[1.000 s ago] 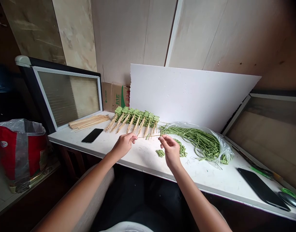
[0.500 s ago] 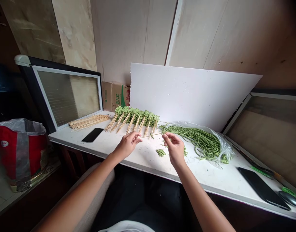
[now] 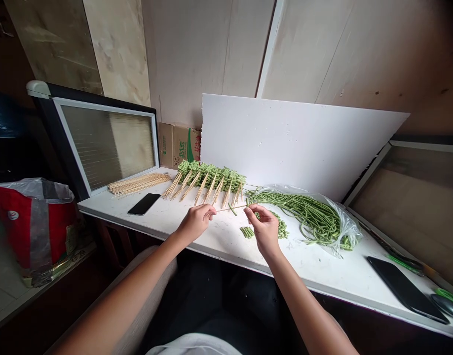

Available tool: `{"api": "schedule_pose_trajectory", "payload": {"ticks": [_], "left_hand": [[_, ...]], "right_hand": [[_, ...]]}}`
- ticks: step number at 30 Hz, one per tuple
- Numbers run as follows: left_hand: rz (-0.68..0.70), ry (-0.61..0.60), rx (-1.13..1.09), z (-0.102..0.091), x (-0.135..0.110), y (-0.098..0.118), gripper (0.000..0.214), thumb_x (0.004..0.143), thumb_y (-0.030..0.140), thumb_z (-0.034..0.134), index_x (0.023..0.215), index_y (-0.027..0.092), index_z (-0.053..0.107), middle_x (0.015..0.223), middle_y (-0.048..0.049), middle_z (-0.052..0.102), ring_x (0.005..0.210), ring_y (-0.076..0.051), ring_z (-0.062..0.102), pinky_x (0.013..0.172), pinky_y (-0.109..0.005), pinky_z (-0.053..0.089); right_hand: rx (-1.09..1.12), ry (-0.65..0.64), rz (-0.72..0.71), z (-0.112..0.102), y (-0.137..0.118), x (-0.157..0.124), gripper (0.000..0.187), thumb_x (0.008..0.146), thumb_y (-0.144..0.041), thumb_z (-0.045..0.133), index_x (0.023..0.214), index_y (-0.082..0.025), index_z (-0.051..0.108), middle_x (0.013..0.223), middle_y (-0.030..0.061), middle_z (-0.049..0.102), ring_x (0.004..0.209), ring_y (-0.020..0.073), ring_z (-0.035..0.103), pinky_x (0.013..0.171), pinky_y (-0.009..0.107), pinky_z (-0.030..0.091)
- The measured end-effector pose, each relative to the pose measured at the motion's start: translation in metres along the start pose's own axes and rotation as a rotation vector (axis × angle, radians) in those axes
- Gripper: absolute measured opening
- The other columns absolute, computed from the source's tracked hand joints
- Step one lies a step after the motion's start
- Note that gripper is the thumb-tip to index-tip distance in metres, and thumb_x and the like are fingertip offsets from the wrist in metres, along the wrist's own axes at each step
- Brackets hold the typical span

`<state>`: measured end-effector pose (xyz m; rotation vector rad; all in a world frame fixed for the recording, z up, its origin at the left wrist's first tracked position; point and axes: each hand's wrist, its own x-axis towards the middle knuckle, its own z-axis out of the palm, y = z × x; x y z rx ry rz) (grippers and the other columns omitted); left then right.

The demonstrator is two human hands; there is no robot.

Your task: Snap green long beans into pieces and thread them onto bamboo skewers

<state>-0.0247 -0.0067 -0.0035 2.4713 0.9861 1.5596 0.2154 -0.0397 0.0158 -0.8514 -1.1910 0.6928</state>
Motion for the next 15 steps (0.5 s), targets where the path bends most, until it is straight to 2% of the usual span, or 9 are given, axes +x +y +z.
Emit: {"api": "schedule_pose_trajectory", "payload": {"ticks": [8, 15], "left_hand": [[-0.027, -0.047, 0.029, -0.0003, -0.0009, -0.0001, 0.034, 0.076, -0.01, 0.046, 0.083, 0.017, 0.064, 0.075, -0.0012, 0.07, 0.067, -0.015, 0.067, 0.064, -0.023, 0.051], [-0.044, -0.083, 0.051, 0.0032, -0.0014, 0.0018, 0.03, 0.08, -0.007, 0.049, 0.083, 0.018, 0.065, 0.078, -0.0016, 0.072, 0.07, -0.016, 0.068, 0.067, -0.025, 0.052]], "right_hand": [[-0.016, -0.043, -0.006, 0.0075, 0.0021, -0.0069, 0.03, 0.075, -0.048, 0.087, 0.085, -0.021, 0.077, 0.089, 0.0071, 0.072, 0.078, 0.0204, 0.062, 0.062, 0.032, 0.049], [-0.047, -0.059, -0.022, 0.0069, 0.0008, -0.0071, 0.031, 0.076, -0.049, 0.086, 0.086, -0.021, 0.077, 0.09, 0.0085, 0.072, 0.08, 0.0219, 0.063, 0.062, 0.032, 0.05]]}}
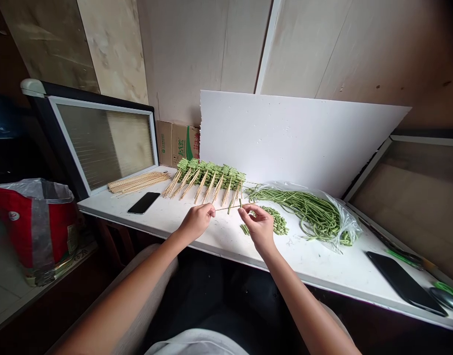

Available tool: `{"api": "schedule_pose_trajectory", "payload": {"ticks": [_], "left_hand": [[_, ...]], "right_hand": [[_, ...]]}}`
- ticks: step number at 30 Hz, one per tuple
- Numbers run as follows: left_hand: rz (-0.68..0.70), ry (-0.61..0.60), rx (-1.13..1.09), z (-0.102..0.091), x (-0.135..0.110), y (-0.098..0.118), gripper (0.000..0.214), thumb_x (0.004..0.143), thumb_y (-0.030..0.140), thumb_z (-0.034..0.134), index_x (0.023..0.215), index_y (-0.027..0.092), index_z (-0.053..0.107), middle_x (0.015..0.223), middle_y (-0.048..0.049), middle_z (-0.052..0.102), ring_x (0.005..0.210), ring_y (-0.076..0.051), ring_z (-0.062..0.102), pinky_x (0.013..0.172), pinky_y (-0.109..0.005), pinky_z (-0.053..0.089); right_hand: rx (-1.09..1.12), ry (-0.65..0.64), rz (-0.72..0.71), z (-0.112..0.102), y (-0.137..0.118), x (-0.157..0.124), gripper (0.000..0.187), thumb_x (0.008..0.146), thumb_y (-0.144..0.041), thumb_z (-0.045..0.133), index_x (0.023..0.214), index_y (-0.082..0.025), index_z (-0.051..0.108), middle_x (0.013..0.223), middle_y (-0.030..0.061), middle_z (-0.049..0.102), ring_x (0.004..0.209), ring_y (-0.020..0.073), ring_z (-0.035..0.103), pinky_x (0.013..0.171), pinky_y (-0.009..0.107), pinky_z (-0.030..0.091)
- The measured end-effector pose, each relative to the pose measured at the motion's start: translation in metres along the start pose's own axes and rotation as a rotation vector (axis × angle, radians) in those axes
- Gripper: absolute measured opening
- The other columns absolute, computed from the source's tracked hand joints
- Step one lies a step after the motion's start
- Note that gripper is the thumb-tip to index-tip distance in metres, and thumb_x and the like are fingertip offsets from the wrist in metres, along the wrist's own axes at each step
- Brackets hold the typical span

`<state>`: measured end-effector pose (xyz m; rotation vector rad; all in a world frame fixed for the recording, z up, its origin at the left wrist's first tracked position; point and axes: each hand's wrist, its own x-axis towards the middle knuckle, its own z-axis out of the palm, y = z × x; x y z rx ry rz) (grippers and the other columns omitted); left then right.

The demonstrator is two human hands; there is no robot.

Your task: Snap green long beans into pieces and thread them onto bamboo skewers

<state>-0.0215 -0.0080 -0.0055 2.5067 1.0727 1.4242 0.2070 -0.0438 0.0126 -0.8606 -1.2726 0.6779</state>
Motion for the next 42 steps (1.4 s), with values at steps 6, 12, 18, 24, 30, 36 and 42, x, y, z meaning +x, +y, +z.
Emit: {"api": "schedule_pose_trajectory", "payload": {"ticks": [6, 12, 18, 24, 30, 36, 42], "left_hand": [[-0.004, 0.107, -0.092, 0.0, 0.003, 0.015, 0.004, 0.097, 0.02, 0.065, 0.098, 0.02, 0.069, 0.085, -0.0034, 0.075, 0.075, -0.016, 0.069, 0.07, -0.026, 0.053], [-0.015, 0.092, -0.065, 0.0, 0.001, 0.013, 0.016, 0.1, 0.014, 0.057, 0.09, 0.019, 0.069, 0.075, -0.0014, 0.071, 0.068, -0.015, 0.067, 0.064, -0.024, 0.051], [-0.026, 0.064, -0.058, 0.0, 0.0, 0.01, 0.025, 0.091, 0.001, 0.051, 0.089, 0.019, 0.069, 0.071, -0.0004, 0.069, 0.064, -0.014, 0.066, 0.064, -0.024, 0.053], [-0.046, 0.016, -0.052, 0.002, 0.0, 0.007, 0.029, 0.084, -0.005, 0.052, 0.087, 0.019, 0.069, 0.074, -0.0004, 0.071, 0.067, -0.015, 0.068, 0.068, -0.026, 0.054], [-0.043, 0.055, -0.067, 0.002, 0.0, 0.004, 0.027, 0.087, -0.002, 0.054, 0.089, 0.019, 0.07, 0.072, -0.0005, 0.07, 0.067, -0.015, 0.067, 0.066, -0.025, 0.051], [-0.066, 0.129, -0.064, -0.002, 0.002, 0.01, 0.021, 0.094, 0.008, 0.056, 0.084, 0.019, 0.071, 0.065, 0.0006, 0.066, 0.061, -0.014, 0.063, 0.062, -0.024, 0.048], [-0.056, 0.141, -0.022, -0.003, 0.002, 0.012, 0.021, 0.09, 0.003, 0.056, 0.084, 0.018, 0.069, 0.069, -0.0001, 0.069, 0.064, -0.015, 0.065, 0.064, -0.024, 0.049]], "right_hand": [[0.011, 0.104, 0.042, -0.013, -0.002, 0.012, 0.038, 0.074, -0.052, 0.086, 0.092, -0.019, 0.079, 0.095, 0.0084, 0.074, 0.075, 0.0185, 0.06, 0.06, 0.03, 0.048], [0.02, 0.066, 0.049, -0.01, 0.005, 0.01, 0.034, 0.075, -0.049, 0.086, 0.091, -0.02, 0.078, 0.093, 0.0072, 0.072, 0.08, 0.0192, 0.061, 0.06, 0.029, 0.046], [0.003, 0.036, 0.024, -0.005, 0.005, 0.006, 0.034, 0.075, -0.05, 0.086, 0.087, -0.02, 0.078, 0.092, 0.0071, 0.072, 0.072, 0.0172, 0.058, 0.059, 0.031, 0.046], [-0.002, -0.012, 0.021, -0.002, 0.006, 0.003, 0.031, 0.075, -0.05, 0.086, 0.085, -0.022, 0.077, 0.09, 0.0069, 0.072, 0.077, 0.0199, 0.061, 0.061, 0.031, 0.047], [0.024, -0.035, 0.019, 0.0, 0.006, 0.001, 0.027, 0.077, -0.046, 0.085, 0.085, -0.022, 0.077, 0.089, 0.0067, 0.071, 0.08, 0.0203, 0.061, 0.063, 0.03, 0.047], [0.048, -0.031, 0.082, 0.004, 0.006, -0.002, 0.031, 0.076, -0.048, 0.086, 0.085, -0.021, 0.077, 0.092, 0.0072, 0.072, 0.082, 0.0205, 0.063, 0.062, 0.03, 0.049], [0.059, -0.01, 0.095, 0.007, 0.006, -0.005, 0.033, 0.074, -0.05, 0.087, 0.086, -0.02, 0.077, 0.09, 0.0074, 0.073, 0.082, 0.0211, 0.064, 0.061, 0.03, 0.05]]}}
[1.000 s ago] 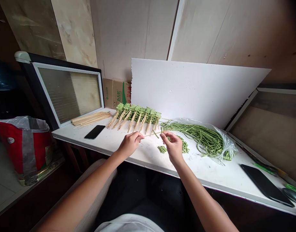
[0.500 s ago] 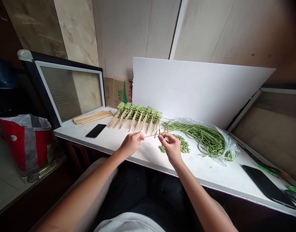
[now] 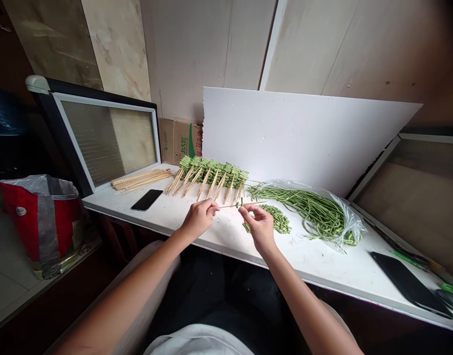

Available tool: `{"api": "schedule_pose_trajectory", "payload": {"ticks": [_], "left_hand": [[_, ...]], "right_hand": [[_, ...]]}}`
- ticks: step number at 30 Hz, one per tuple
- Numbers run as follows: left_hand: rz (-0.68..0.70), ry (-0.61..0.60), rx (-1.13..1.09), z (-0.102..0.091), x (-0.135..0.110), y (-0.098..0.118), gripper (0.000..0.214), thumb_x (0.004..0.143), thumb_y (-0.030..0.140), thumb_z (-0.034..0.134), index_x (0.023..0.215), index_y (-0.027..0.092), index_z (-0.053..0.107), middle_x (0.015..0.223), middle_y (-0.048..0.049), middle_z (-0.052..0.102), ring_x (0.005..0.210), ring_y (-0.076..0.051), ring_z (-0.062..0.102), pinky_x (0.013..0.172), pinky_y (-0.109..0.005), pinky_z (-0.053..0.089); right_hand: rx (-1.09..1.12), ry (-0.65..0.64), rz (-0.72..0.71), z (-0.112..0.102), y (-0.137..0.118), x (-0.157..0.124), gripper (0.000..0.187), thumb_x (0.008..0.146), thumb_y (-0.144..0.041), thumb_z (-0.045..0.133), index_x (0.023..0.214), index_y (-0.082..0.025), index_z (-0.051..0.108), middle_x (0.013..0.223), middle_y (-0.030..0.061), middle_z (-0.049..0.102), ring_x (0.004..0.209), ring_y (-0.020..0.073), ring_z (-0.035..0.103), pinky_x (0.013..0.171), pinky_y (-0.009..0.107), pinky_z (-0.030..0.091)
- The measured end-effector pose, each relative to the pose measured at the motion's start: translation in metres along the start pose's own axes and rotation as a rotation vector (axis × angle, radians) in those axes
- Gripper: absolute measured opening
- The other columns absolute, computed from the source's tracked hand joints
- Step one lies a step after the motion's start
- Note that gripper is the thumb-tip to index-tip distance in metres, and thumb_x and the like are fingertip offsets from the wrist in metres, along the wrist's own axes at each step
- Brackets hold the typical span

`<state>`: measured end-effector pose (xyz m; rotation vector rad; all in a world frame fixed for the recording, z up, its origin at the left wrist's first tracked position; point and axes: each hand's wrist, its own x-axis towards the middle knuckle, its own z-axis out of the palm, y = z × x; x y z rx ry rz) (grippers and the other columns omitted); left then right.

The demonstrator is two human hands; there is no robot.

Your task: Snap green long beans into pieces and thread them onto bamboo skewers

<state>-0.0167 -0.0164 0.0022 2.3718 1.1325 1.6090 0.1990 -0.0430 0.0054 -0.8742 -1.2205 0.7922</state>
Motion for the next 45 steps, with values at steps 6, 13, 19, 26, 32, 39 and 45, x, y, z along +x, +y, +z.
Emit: {"api": "schedule_pose_trajectory", "payload": {"ticks": [6, 13, 19, 26, 32, 39, 45], "left_hand": [[0.04, -0.074, 0.015, 0.001, -0.001, -0.003, 0.033, 0.081, -0.009, 0.05, 0.085, 0.018, 0.068, 0.069, 0.0012, 0.069, 0.063, -0.014, 0.065, 0.064, -0.023, 0.051], [0.098, 0.017, 0.016, -0.001, 0.001, -0.002, 0.026, 0.088, -0.002, 0.053, 0.087, 0.018, 0.069, 0.07, 0.0002, 0.068, 0.065, -0.015, 0.065, 0.063, -0.024, 0.05], [0.15, 0.058, 0.037, -0.003, 0.002, -0.01, 0.025, 0.09, -0.001, 0.053, 0.087, 0.018, 0.068, 0.073, -0.0007, 0.069, 0.067, -0.015, 0.066, 0.064, -0.024, 0.051], [0.263, 0.126, 0.095, -0.004, 0.002, -0.005, 0.032, 0.084, -0.008, 0.047, 0.088, 0.017, 0.066, 0.081, -0.0025, 0.074, 0.074, -0.016, 0.072, 0.067, -0.025, 0.056], [0.36, 0.194, 0.209, -0.006, 0.002, -0.002, 0.033, 0.084, -0.009, 0.045, 0.089, 0.016, 0.066, 0.079, -0.0041, 0.075, 0.073, -0.019, 0.072, 0.066, -0.029, 0.057], [0.392, 0.189, 0.222, -0.004, 0.002, -0.001, 0.034, 0.084, -0.009, 0.043, 0.089, 0.017, 0.065, 0.078, -0.0034, 0.074, 0.073, -0.019, 0.073, 0.067, -0.028, 0.058], [0.351, 0.105, 0.147, 0.0, -0.001, -0.002, 0.034, 0.08, -0.009, 0.044, 0.088, 0.018, 0.063, 0.078, -0.0018, 0.074, 0.072, -0.017, 0.073, 0.066, -0.025, 0.057]], "right_hand": [[-0.066, -0.003, -0.059, 0.004, -0.001, -0.005, 0.028, 0.076, -0.047, 0.086, 0.083, -0.021, 0.078, 0.091, 0.0074, 0.071, 0.081, 0.0204, 0.061, 0.061, 0.03, 0.049], [0.02, -0.06, 0.042, 0.004, -0.005, -0.002, 0.031, 0.075, -0.048, 0.087, 0.084, -0.021, 0.077, 0.09, 0.0061, 0.071, 0.067, 0.0149, 0.055, 0.056, 0.03, 0.045], [0.032, -0.116, 0.139, 0.001, -0.006, 0.002, 0.034, 0.07, -0.047, 0.091, 0.087, -0.02, 0.08, 0.09, 0.0067, 0.073, 0.057, 0.0107, 0.05, 0.053, 0.029, 0.041], [0.122, -0.116, 0.203, 0.004, -0.006, 0.001, 0.037, 0.067, -0.048, 0.092, 0.088, -0.02, 0.079, 0.088, 0.0046, 0.072, 0.054, 0.009, 0.047, 0.051, 0.029, 0.04], [0.102, -0.102, 0.201, 0.006, -0.011, -0.001, 0.038, 0.068, -0.047, 0.092, 0.09, -0.02, 0.079, 0.091, 0.0055, 0.072, 0.055, 0.0093, 0.047, 0.051, 0.029, 0.039], [0.08, -0.099, 0.176, 0.007, -0.013, -0.002, 0.041, 0.066, -0.049, 0.092, 0.091, -0.02, 0.078, 0.087, 0.0047, 0.068, 0.057, 0.011, 0.048, 0.052, 0.03, 0.041], [0.105, -0.112, 0.165, 0.004, -0.011, 0.002, 0.046, 0.064, -0.048, 0.093, 0.096, -0.02, 0.077, 0.085, 0.0034, 0.066, 0.061, 0.0121, 0.049, 0.055, 0.03, 0.042]]}}
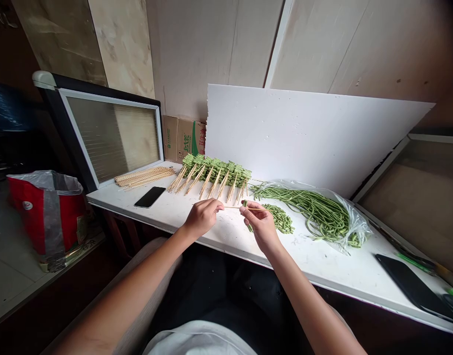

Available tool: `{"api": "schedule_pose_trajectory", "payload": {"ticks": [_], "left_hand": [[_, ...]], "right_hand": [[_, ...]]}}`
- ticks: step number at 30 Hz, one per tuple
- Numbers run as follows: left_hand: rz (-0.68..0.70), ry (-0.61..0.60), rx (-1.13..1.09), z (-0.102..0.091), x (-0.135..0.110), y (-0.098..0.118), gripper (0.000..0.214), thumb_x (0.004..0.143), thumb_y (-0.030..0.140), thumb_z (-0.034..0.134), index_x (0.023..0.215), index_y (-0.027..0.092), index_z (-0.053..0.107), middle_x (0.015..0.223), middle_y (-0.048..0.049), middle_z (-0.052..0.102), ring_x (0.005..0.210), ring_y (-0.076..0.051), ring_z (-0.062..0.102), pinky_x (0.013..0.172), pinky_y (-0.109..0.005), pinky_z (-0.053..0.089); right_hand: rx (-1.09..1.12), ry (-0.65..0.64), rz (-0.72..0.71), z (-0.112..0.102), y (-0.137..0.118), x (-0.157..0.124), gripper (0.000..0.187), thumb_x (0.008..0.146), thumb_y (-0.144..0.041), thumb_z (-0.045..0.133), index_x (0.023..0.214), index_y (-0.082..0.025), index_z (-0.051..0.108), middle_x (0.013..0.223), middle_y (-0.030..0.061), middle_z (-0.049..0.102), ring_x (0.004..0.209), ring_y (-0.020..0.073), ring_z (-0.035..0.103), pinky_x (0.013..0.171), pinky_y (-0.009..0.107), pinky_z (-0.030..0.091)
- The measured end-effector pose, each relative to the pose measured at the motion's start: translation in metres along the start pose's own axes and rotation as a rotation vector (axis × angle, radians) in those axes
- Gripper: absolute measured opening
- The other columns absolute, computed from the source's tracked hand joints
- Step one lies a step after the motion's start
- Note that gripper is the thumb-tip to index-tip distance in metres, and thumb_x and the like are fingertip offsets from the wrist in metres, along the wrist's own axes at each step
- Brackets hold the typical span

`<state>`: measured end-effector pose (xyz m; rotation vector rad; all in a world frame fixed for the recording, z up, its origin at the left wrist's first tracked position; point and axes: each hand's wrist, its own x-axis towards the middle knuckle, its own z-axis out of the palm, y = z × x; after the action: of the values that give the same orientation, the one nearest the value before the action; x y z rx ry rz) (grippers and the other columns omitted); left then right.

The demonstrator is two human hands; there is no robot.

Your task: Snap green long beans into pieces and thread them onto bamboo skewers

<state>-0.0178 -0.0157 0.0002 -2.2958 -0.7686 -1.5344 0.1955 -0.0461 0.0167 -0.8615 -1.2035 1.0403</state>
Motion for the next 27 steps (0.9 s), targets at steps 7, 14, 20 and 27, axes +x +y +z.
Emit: {"api": "schedule_pose_trajectory", "payload": {"ticks": [7, 14, 20, 27], "left_hand": [[-0.049, -0.024, -0.05, 0.0023, -0.0019, 0.0022, 0.035, 0.08, -0.01, 0.044, 0.089, 0.018, 0.063, 0.079, -0.0019, 0.073, 0.072, -0.015, 0.074, 0.067, -0.024, 0.058], [-0.077, -0.038, -0.066, 0.0037, -0.0027, 0.0007, 0.038, 0.076, -0.011, 0.043, 0.088, 0.019, 0.063, 0.08, -0.0018, 0.074, 0.074, -0.016, 0.075, 0.066, -0.024, 0.059], [-0.104, -0.066, -0.111, 0.0046, -0.004, -0.0002, 0.04, 0.075, -0.012, 0.042, 0.089, 0.019, 0.063, 0.083, -0.0026, 0.075, 0.077, -0.016, 0.077, 0.064, -0.022, 0.059], [-0.094, -0.061, -0.096, 0.0044, -0.0036, -0.0002, 0.038, 0.075, -0.011, 0.044, 0.087, 0.018, 0.063, 0.082, -0.0025, 0.076, 0.075, -0.016, 0.076, 0.064, -0.023, 0.058]], "right_hand": [[0.009, 0.001, -0.023, -0.0007, -0.0011, -0.0002, 0.042, 0.067, -0.045, 0.093, 0.099, -0.021, 0.079, 0.086, 0.0033, 0.067, 0.065, 0.0128, 0.049, 0.057, 0.03, 0.042], [-0.051, 0.012, -0.027, -0.0035, -0.0033, 0.0003, 0.046, 0.064, -0.047, 0.094, 0.099, -0.021, 0.08, 0.08, 0.0031, 0.068, 0.066, 0.0151, 0.051, 0.058, 0.032, 0.044], [-0.029, -0.019, -0.032, -0.004, -0.0048, 0.0002, 0.045, 0.064, -0.047, 0.094, 0.098, -0.021, 0.08, 0.085, 0.0056, 0.069, 0.068, 0.0162, 0.055, 0.056, 0.031, 0.044], [-0.065, 0.024, -0.029, -0.0048, -0.0045, 0.0006, 0.042, 0.07, -0.052, 0.09, 0.095, -0.02, 0.08, 0.084, 0.0037, 0.07, 0.055, 0.0114, 0.049, 0.057, 0.032, 0.046]]}}
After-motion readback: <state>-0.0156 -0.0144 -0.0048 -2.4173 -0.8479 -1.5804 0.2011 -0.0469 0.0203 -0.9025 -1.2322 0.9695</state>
